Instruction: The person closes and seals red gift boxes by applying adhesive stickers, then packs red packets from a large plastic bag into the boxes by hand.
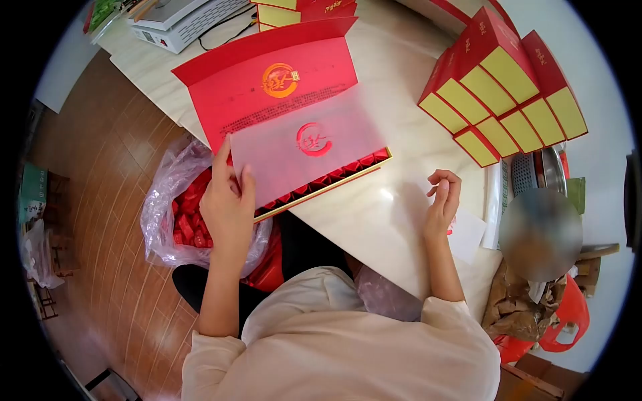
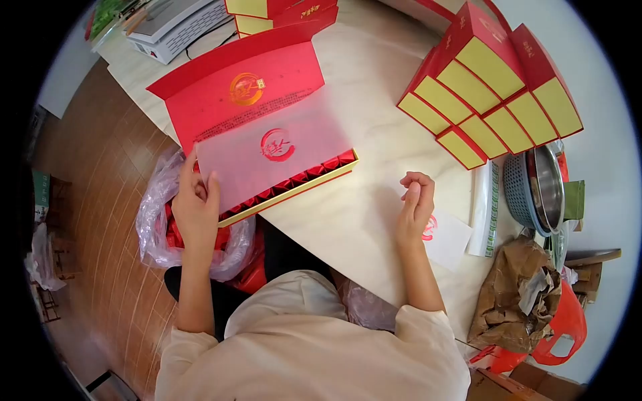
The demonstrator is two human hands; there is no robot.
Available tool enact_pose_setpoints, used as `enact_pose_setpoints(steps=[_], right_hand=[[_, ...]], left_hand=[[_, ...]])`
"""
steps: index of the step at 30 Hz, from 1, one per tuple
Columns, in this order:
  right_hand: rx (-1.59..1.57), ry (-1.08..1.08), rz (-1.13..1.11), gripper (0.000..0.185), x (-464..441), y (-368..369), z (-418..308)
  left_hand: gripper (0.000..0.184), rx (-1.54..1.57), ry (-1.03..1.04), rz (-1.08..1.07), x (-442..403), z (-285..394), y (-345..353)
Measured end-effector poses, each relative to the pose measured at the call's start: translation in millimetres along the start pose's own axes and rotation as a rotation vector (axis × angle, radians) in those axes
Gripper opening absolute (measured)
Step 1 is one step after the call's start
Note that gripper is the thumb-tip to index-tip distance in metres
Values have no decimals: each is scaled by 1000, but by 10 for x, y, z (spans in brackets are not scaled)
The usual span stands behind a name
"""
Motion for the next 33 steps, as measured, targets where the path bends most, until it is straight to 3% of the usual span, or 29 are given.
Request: enact_pose_setpoints(steps=[3, 6, 11, 13, 17, 20, 22, 23, 25, 28, 29, 30, 31, 33], right_hand=[[28, -11, -19, 25, -16, 43, -12], [82, -19, -60, 27, 3, 58, -3], [128, 10, -92, 28, 7, 90, -2], [130, 6, -97, 28, 4, 100, 5], [131, 28, -115, 28, 9, 97, 13], [147, 29, -104, 27, 6, 111, 19], [118, 21, -102, 28, 5, 101, 34], [96, 17, -92, 28, 7, 96, 48], [112, 10, -101, 27, -3, 92, 59], [73, 33, -114, 27, 6, 106, 90], [81, 32, -117, 28, 10, 109, 78], [91, 26, -117, 29, 0, 106, 62], [91, 13, -123, 29, 0, 106, 51], [92, 60, -98, 28, -1, 96, 75]], left_hand=[[40, -134, 117, 53, 72, -134, 0], [37, -54, 200, 89, 22, -205, -33], [35, -25, 165, 47, -6, -196, -144], [36, -43, 58, -45, -6, -205, -133], [37, -81, 94, -17, -12, -253, -114], [50, -117, 97, -38, -8, -240, -119], [68, -255, 216, 154, 49, -197, -189], [68, -273, 198, 166, 42, -221, -225], [82, -175, 211, 179, -63, -268, -292], [74, 234, 215, 109, -460, -384, -329], [78, 440, 96, 29, -548, -369, -322], [67, 607, -33, -99, -587, -200, -357], [67, 613, -31, -86, -679, -231, -380], [70, 984, 84, -147, -863, -189, -402]])
Point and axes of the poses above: each hand's wrist, its own x-axis away from the middle knuckle, its own y-axis out of the palm, z = x × y, the point moved 4 cm from there along -x, towards the middle knuckle, and after that the axes turned 7 degrees about -z, right-handed, at the moved point
